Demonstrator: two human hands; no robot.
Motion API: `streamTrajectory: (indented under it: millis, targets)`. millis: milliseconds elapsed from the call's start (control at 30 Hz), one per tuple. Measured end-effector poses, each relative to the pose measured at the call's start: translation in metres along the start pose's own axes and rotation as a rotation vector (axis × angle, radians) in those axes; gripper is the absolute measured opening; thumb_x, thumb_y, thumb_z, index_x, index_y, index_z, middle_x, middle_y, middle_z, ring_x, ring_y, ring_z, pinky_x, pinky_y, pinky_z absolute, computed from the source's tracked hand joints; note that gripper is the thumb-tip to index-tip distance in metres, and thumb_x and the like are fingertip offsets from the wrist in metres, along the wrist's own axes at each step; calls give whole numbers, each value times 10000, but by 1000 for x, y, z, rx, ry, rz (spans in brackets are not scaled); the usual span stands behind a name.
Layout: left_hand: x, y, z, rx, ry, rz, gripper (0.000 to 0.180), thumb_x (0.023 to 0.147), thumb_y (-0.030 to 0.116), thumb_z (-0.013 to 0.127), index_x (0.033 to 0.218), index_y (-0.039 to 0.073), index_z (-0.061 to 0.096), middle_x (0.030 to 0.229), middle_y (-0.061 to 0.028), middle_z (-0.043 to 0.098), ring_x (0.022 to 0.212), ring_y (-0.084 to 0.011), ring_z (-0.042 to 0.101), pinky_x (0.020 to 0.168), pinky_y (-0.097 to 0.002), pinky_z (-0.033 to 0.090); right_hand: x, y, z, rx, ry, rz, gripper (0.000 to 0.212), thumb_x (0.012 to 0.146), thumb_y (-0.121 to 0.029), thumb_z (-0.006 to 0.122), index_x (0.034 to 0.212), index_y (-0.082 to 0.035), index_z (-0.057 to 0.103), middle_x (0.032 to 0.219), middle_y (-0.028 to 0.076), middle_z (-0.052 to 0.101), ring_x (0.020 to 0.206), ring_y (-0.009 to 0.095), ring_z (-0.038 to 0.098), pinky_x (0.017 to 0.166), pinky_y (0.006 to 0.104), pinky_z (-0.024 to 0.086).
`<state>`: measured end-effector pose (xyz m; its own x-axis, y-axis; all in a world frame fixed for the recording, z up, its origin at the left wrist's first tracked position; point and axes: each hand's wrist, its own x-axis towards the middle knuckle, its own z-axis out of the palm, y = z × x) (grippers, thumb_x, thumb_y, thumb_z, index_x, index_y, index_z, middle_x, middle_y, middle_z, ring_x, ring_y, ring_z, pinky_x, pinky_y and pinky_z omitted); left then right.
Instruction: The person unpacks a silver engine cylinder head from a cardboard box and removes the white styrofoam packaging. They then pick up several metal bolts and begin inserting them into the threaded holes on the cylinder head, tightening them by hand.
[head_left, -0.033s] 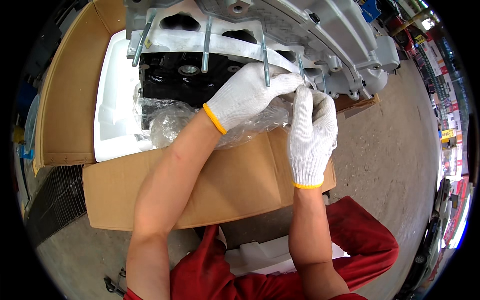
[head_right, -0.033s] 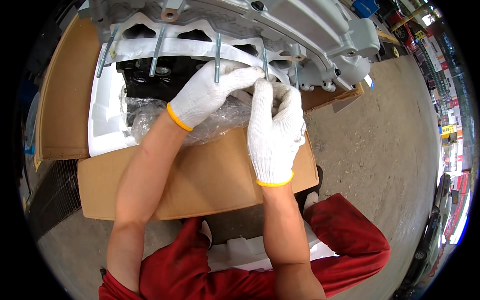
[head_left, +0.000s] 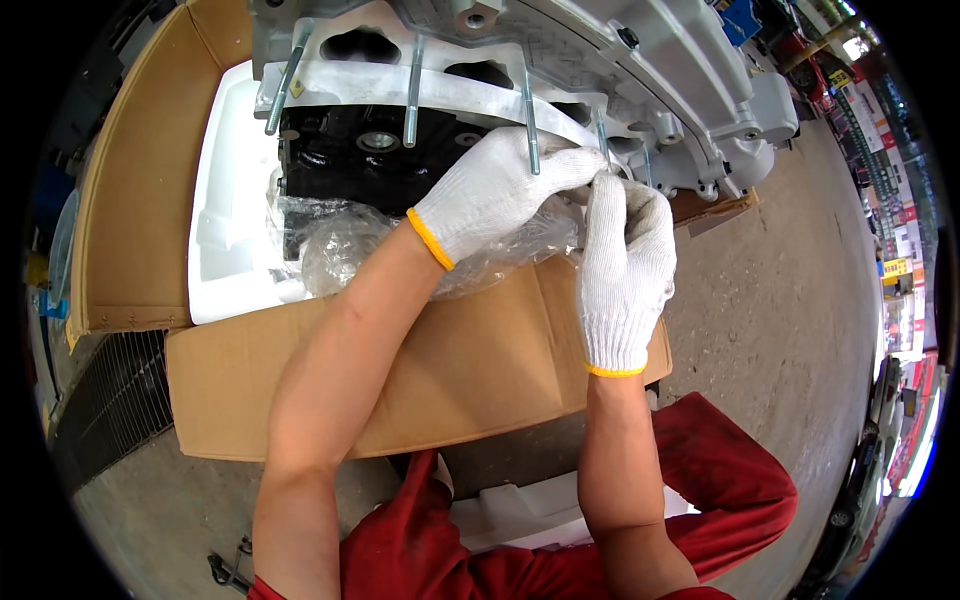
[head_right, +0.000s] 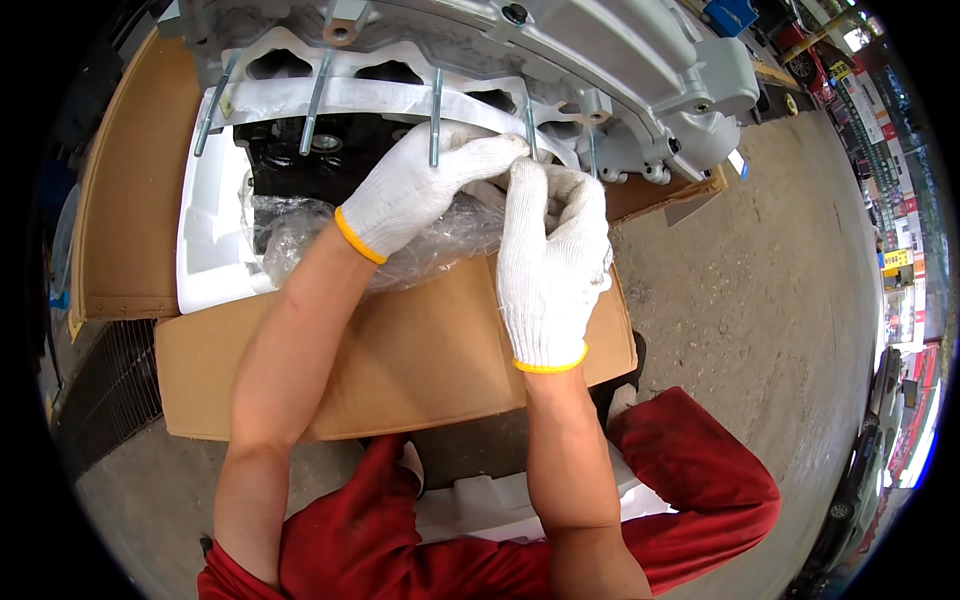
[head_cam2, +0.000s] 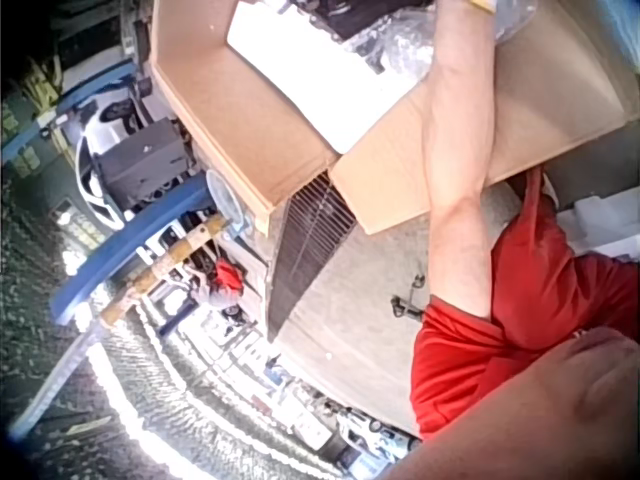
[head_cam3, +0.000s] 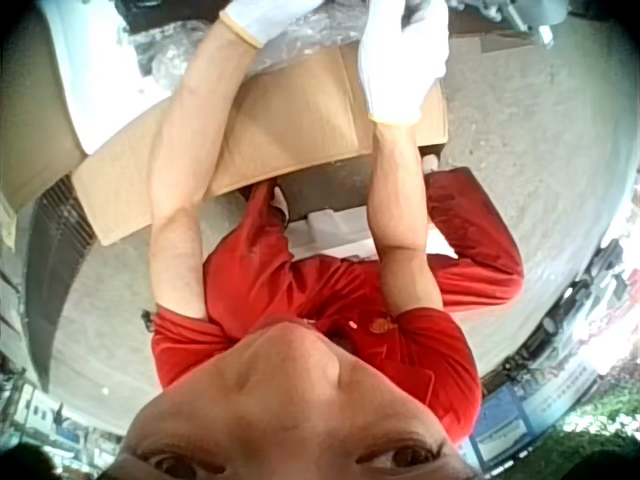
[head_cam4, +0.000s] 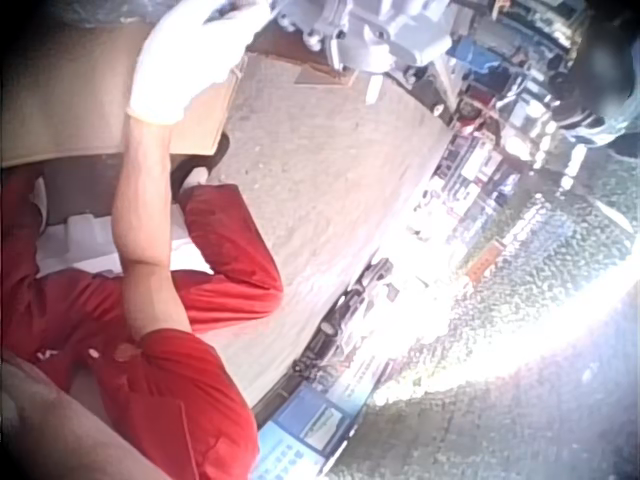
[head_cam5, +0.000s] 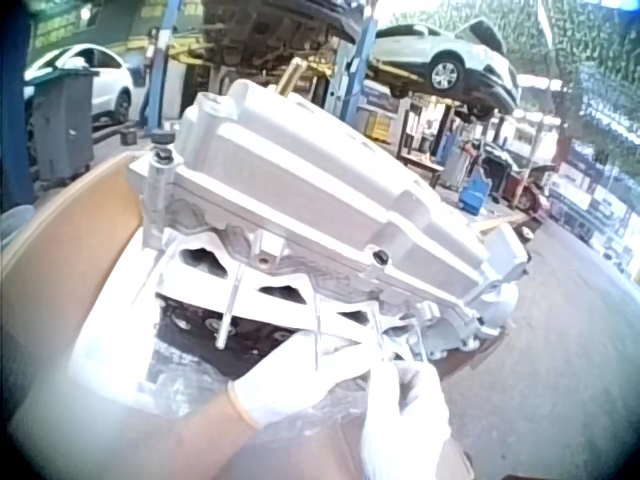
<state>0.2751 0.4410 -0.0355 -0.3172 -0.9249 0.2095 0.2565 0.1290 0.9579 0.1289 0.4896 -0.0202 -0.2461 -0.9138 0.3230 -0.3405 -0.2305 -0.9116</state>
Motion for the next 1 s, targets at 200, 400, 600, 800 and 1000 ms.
streamTrajectory:
  millis: [200,400,600,800,1000]
  targets:
    - [0,1,-2,8,-6,6,371,1048,308,657,1233,-6,726,1131,-99,753,1002,-191,727,895,-336,594,1,-2,0,30,-17,98,314,1078,-258,668,997,45,685,865,68,724,782,98,594,729,297,519]
    - [-1,-2,0,8,-25,35,375,1058,325,642,1235,8,736,1113,-79,754,994,-175,720,885,-326,586,2,12,3,60,-17,4,319,1110,-309,633,957,-32,672,742,-25,620,642,30,542,557,218,433]
    - [-2,4,3,-74,-31,-95,354,1053,313,654,1226,17,746,1089,-72,757,966,-164,712,884,-305,562,-2,1,2,245,-91,171,355,1124,-358,597,963,-49,669,714,-28,596,615,34,535,563,208,436]
    - [-4,0,12,-433,-1,-207,297,1033,246,688,1206,11,744,1118,-71,753,996,-169,708,913,-313,566,-4,4,-1,262,-111,217,343,1108,-333,625,1001,-9,664,801,-3,635,699,42,547,622,221,453]
    - [-4,-9,11,-377,16,-76,233,1039,166,672,1189,0,734,1149,-84,743,1049,-174,701,959,-318,560,-6,10,-5,137,-49,72,281,1079,-287,686,1047,-7,680,860,-13,648,766,43,518,688,236,456]
